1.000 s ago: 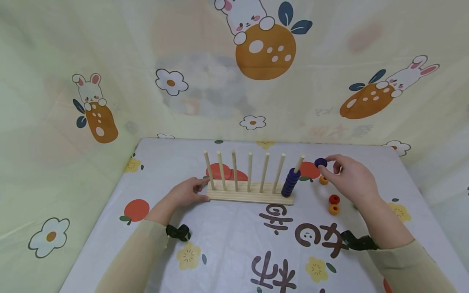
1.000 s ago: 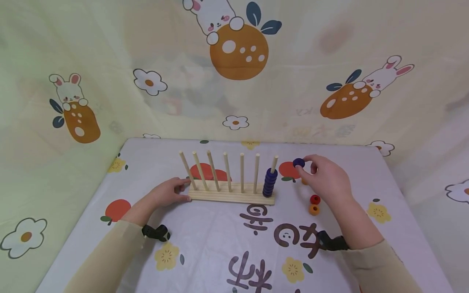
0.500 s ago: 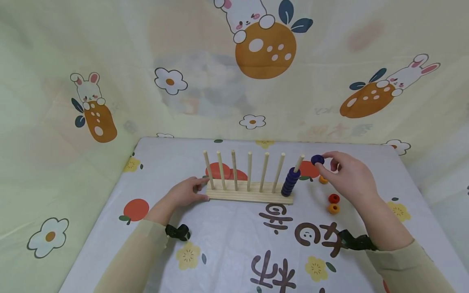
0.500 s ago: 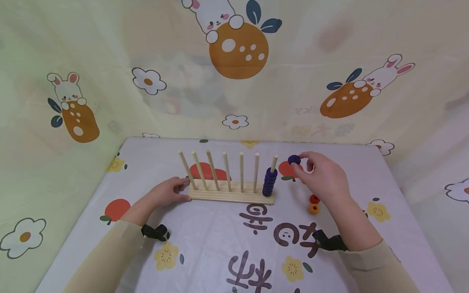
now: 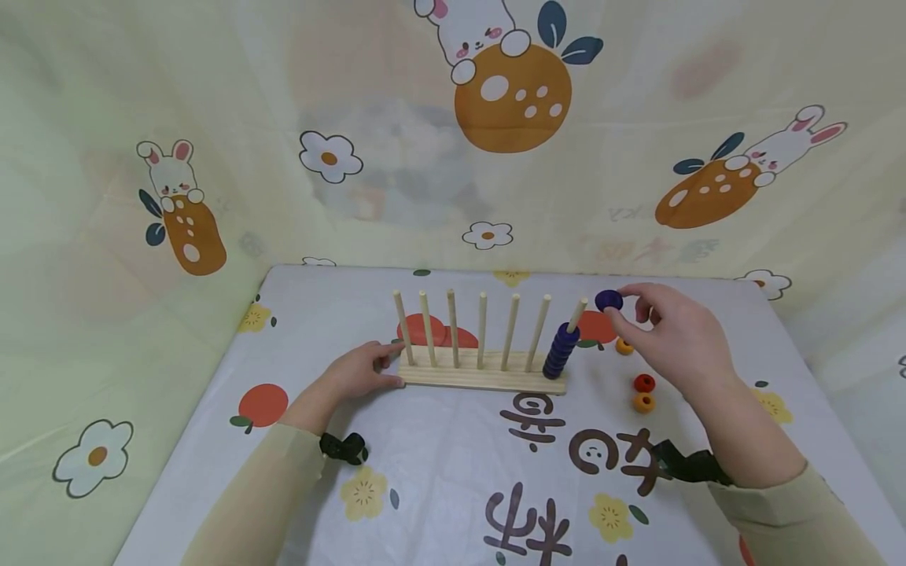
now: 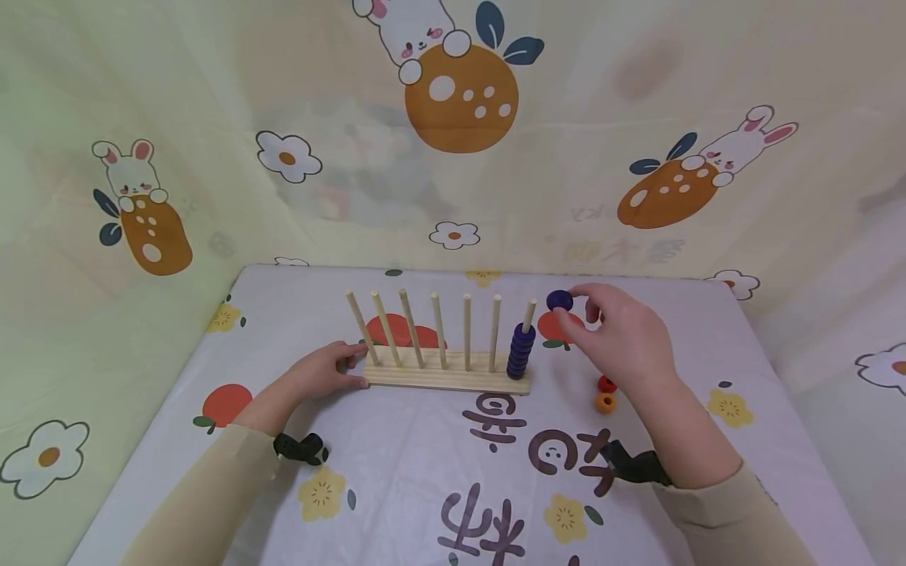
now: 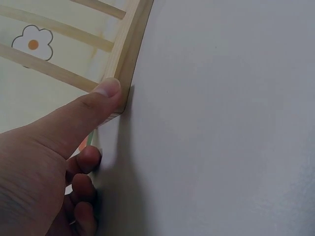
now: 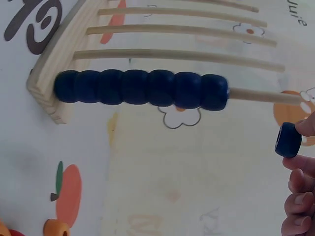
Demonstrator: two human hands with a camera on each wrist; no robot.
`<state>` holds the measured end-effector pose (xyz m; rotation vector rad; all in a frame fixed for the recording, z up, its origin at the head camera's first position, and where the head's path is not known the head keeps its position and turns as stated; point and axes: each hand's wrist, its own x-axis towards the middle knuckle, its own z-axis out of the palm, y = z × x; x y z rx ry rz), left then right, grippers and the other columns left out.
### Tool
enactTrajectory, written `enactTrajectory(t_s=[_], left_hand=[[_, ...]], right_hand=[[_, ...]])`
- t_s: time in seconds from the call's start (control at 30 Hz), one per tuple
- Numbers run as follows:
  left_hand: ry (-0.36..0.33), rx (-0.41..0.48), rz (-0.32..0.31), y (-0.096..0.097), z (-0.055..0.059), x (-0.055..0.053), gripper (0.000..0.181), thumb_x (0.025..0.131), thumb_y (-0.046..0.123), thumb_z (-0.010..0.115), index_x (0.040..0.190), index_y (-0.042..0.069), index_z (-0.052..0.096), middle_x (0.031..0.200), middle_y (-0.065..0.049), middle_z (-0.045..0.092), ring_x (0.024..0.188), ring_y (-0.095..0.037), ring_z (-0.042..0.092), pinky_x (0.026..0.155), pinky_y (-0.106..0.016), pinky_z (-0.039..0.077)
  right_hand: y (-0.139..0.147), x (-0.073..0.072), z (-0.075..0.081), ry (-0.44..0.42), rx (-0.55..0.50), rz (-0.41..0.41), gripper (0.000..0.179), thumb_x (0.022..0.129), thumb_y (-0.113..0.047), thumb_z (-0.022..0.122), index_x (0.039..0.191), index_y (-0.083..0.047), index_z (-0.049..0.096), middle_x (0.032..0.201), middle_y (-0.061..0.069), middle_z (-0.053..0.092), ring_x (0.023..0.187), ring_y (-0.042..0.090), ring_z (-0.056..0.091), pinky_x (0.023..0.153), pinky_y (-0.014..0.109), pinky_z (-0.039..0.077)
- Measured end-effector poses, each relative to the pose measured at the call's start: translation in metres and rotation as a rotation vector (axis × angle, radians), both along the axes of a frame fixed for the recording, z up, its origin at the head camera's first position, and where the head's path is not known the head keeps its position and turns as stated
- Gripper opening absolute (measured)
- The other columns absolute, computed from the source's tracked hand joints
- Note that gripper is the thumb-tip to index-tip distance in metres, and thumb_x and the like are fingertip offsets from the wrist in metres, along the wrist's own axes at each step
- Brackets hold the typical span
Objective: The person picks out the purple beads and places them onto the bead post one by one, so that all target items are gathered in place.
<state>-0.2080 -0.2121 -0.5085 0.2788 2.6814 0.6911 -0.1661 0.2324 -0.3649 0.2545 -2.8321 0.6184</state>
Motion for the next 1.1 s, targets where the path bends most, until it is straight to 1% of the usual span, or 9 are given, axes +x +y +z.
enactTrajectory(t_s=[0.2,0.57,0.87,1.1], left_hand=[[0.003,-0.004,-0.015,-0.001,0.001,-0.001,0.076,0.082,0.043,0.081,0.149,0.028,0.048,0.092,0.000,0.051,0.084,-0.017,0.047,0.072,-0.033,0.037],[0.007,-0.002,-0.016,0.000,0.001,0.000,0.076,0.082,0.042,0.081,0.148,0.028,0.048,0.092,0.000,0.050,0.084,-0.016,0.047,0.072,-0.033,0.037],[0.016,-0.005,-0.028,0.000,0.000,-0.001,0.075,0.082,0.042,0.081,0.148,0.027,0.049,0.092,0.000,0.050,0.084,-0.017,0.046,0.072,-0.033,0.037],[0.012,0.000,-0.016,0.000,0.000,0.000,0.076,0.081,0.042,0.081,0.148,0.028,0.049,0.092,-0.001,0.050,0.085,-0.016,0.047,0.072,-0.034,0.037]], right_hand=[[-0.004,0.005,0.007,0.032,-0.023,0.014,0.042,0.093,-0.038,0.067,0.123,-0.009,0.064,0.085,0.007,0.055,0.074,0.024,0.046,0.056,0.036,0.037],[-0.012,0.014,0.018,0.041,-0.067,0.020,0.039,0.093,-0.037,0.069,0.121,-0.010,0.066,0.084,0.006,0.054,0.077,0.023,0.045,0.058,0.036,0.037],[-0.019,0.013,0.020,0.027,-0.096,0.026,0.038,0.092,-0.037,0.069,0.119,-0.011,0.066,0.084,0.005,0.054,0.078,0.023,0.046,0.059,0.035,0.038],[-0.023,0.011,0.020,0.020,-0.092,0.044,0.038,0.092,-0.040,0.068,0.118,-0.011,0.066,0.083,0.004,0.053,0.075,0.022,0.046,0.058,0.035,0.036]])
